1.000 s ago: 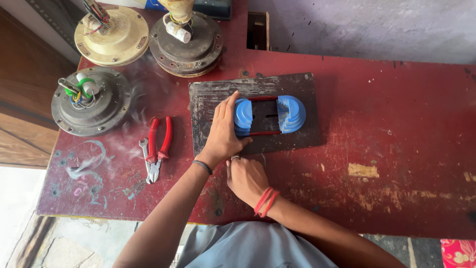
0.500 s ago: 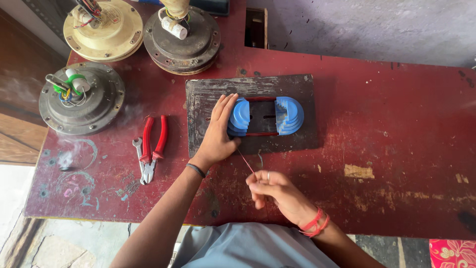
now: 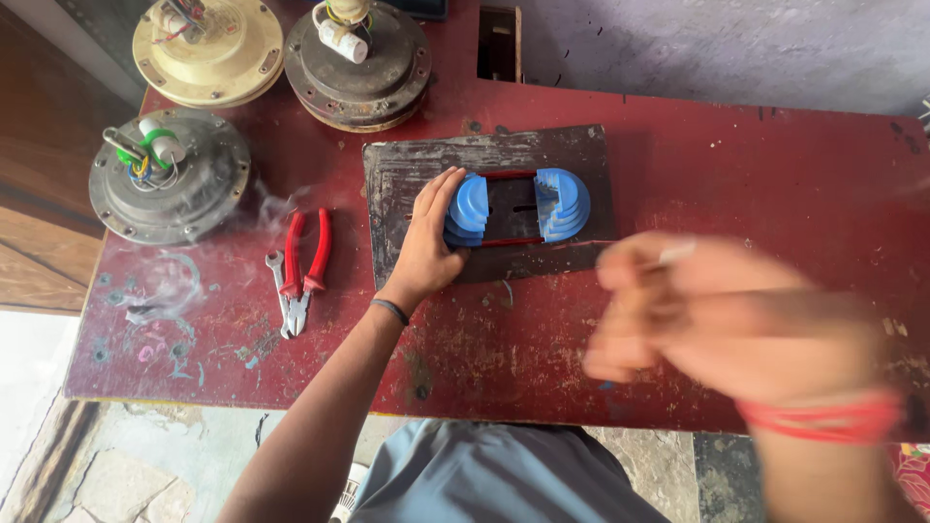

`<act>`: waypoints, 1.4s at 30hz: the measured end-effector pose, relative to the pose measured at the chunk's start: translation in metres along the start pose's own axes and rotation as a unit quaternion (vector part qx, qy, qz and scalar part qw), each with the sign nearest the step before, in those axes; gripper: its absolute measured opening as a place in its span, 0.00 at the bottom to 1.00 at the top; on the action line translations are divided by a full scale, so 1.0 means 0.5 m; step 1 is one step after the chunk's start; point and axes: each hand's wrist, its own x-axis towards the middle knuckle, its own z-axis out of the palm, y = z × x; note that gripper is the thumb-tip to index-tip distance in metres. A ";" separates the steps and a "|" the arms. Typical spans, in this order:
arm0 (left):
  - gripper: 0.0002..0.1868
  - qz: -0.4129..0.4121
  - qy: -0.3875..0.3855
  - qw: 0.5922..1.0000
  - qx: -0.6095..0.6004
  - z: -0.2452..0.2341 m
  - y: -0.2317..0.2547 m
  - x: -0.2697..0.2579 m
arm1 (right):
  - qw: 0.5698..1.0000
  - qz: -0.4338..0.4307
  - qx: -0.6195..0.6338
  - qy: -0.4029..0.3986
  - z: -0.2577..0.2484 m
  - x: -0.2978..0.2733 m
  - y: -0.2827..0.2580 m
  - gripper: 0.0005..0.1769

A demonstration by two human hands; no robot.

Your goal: The person winds a red insulated wire around a blue plastic bobbin mounted on a wooden jig. They repeatedly wrap the wire by hand, adjusting the bobbin position as needed. The workspace includes pliers and other tools on a red table.

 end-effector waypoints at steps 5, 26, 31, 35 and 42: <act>0.52 0.001 0.004 1.000 -0.001 0.002 -0.001 0.000 | 0.976 -0.121 -0.116 0.139 -0.068 0.008 -0.121 0.26; 0.56 -0.041 -0.001 0.999 0.020 -0.011 0.025 0.007 | 0.693 -0.061 -0.710 0.111 -0.080 0.072 0.171 0.25; 0.55 -0.032 0.017 0.999 0.017 -0.013 0.026 -0.007 | 0.580 -0.118 -0.805 0.039 -0.045 0.157 0.310 0.22; 0.53 -0.019 0.015 1.000 0.008 -0.018 0.021 -0.014 | 0.593 -0.069 -0.802 0.006 -0.037 0.165 0.311 0.09; 0.49 -0.020 -0.001 0.998 -0.054 -0.025 -0.005 -0.014 | 0.517 -0.272 -0.808 -0.075 -0.020 0.217 0.201 0.07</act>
